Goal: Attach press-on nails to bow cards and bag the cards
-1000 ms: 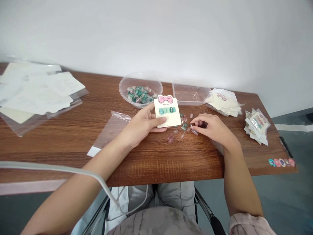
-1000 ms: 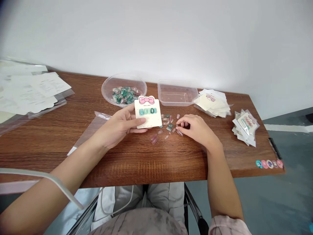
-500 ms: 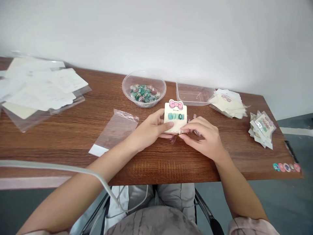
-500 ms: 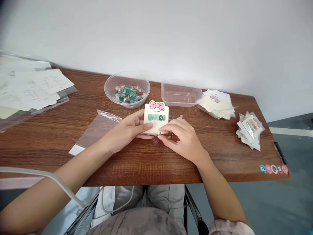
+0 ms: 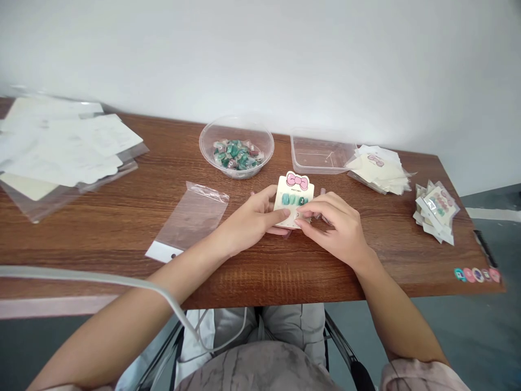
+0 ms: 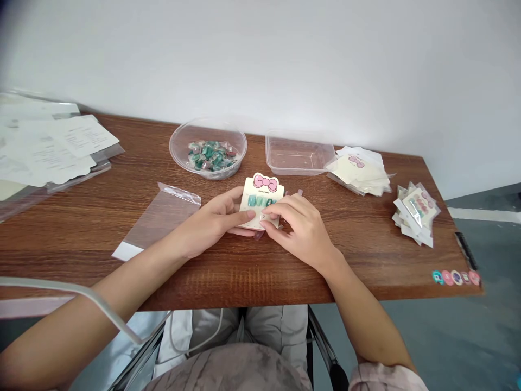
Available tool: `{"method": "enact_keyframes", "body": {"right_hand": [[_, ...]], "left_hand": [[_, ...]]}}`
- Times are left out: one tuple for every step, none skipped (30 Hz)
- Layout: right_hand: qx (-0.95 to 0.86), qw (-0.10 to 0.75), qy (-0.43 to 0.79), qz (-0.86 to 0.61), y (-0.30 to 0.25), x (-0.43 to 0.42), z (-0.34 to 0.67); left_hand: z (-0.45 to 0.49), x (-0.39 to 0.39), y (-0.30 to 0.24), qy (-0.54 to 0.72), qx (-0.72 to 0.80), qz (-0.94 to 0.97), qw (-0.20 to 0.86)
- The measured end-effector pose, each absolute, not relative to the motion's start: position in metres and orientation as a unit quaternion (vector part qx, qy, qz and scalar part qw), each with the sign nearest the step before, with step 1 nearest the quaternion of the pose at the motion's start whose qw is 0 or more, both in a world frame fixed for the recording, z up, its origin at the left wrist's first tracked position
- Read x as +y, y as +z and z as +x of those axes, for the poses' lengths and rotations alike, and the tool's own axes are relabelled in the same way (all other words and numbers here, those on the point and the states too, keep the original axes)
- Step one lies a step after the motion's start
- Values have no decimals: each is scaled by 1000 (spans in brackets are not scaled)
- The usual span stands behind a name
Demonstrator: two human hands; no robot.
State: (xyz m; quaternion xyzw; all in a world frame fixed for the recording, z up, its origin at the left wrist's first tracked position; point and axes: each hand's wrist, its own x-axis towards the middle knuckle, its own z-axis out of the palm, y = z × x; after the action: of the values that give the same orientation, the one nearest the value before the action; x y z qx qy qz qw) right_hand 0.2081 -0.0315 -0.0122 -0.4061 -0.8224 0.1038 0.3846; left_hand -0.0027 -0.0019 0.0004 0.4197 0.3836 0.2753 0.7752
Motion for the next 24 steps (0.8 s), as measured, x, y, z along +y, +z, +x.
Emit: {"method": "enact_keyframes", "body": {"right_hand": [[-824,383,105,-403,-12,-31,208],[-827,381,106,-399,-13,-31,208],[-829,380,108,-395,-13,-31,208],[-830,380,111,-392,-12,-32,208],[-828,383,115,-392,-12,-32,208],[-823,389,120,-396,-11,-33,208],[-814,398,127,-403,-10,-33,209],[-803,408,138,-411,-9,-34,209],[-791,419,152,-419,-7,-35,210],[-779,430,169,-423,-6,-36,210],[-769,438,191,-424,-5,-36,211],[-760,445,217,-421,-4,-37,211],[-753,450,245,-414,-4,-37,211],[-747,452,273,-403,-4,-38,211],[-743,453,298,-392,-5,-38,210],[-741,454,319,-378,-6,-38,209],[-740,455,335,-364,-7,-38,208],[-741,457,345,-351,-8,-39,206],[-742,459,351,-340,-8,-39,205],[-743,460,354,-332,-9,-39,204],[-745,460,355,-328,-9,-39,202],[-746,459,355,-327,-9,-39,201],[-748,457,353,-327,-8,-40,201],[-750,456,349,-329,-8,-40,200]], "left_hand": [[-3,-2,1,271,387,421,775],[-3,-2,2,266,390,422,774],[-3,-2,3,261,393,423,773],[-2,-2,4,259,395,424,773],[-2,-2,4,259,396,423,773],[-2,-2,4,263,396,420,773],[-2,-2,4,270,396,416,773],[-2,-2,4,280,394,410,773],[-2,-2,4,293,390,403,775],[-1,-2,5,307,386,395,775],[-1,-1,5,322,383,389,773],[-1,-1,5,337,384,385,769],[-1,0,5,350,387,381,763],[-1,0,6,363,392,379,756],[-1,0,6,372,397,377,750],[-1,0,6,379,399,375,746],[-1,0,7,384,400,373,744],[-1,0,7,385,400,372,744],[-1,0,7,384,399,372,745],[0,0,6,382,398,373,746],[0,-1,6,379,396,375,748],[0,-1,5,376,394,377,750],[1,-1,4,374,391,378,752],[1,-1,4,373,388,378,753]]}}
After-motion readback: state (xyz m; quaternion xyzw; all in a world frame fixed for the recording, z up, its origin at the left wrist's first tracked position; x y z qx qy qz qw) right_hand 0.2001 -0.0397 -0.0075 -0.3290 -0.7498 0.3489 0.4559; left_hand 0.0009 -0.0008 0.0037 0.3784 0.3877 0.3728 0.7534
